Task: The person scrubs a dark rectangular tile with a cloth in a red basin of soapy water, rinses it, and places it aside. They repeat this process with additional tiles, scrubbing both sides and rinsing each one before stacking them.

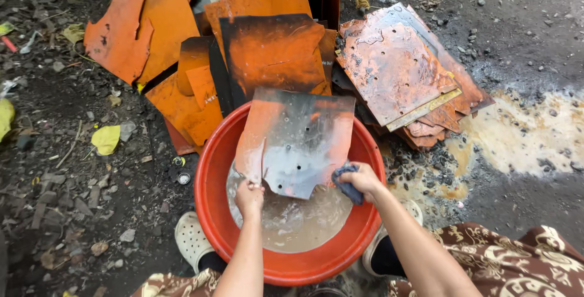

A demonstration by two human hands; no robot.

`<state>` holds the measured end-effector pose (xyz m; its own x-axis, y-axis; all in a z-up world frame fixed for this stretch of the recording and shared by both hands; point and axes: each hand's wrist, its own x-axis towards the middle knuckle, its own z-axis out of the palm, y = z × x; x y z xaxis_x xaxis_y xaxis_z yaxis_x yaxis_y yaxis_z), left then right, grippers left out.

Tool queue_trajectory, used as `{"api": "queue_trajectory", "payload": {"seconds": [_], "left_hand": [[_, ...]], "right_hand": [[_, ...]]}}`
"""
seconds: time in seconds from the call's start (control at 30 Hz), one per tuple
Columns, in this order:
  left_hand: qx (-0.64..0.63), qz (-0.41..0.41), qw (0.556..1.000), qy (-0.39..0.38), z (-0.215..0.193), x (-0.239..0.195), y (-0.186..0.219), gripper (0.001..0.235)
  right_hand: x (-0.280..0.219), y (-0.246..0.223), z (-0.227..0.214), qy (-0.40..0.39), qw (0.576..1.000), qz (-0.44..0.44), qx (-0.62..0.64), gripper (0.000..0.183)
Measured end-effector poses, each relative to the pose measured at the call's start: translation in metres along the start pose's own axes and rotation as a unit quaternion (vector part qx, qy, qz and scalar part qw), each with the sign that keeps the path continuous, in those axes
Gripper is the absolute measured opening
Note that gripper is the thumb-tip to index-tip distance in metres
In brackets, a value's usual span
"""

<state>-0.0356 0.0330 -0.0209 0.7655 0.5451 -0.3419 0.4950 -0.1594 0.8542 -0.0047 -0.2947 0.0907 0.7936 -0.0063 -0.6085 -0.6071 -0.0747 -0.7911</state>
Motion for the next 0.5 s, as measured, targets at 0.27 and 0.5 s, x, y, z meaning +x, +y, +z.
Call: {"api": "queue_trajectory", "payload": {"seconds": [0.27, 0.5], "left_hand": [[0.098, 0.081, 0.991, -0.027, -0.006, -0.070, 0.064, 0.053], [0.188, 0.428, 0.882, -0.054, 0.007, -0.154, 0.141, 0.087]], "right_hand": [[-0.066, -0.120, 0.003, 0.033, 0.997, -0.028, -0.068, 0.018], [-0.101, -0.185, 0.030, 0.101, 0.974, -0.099, -0.177, 0.015]]}}
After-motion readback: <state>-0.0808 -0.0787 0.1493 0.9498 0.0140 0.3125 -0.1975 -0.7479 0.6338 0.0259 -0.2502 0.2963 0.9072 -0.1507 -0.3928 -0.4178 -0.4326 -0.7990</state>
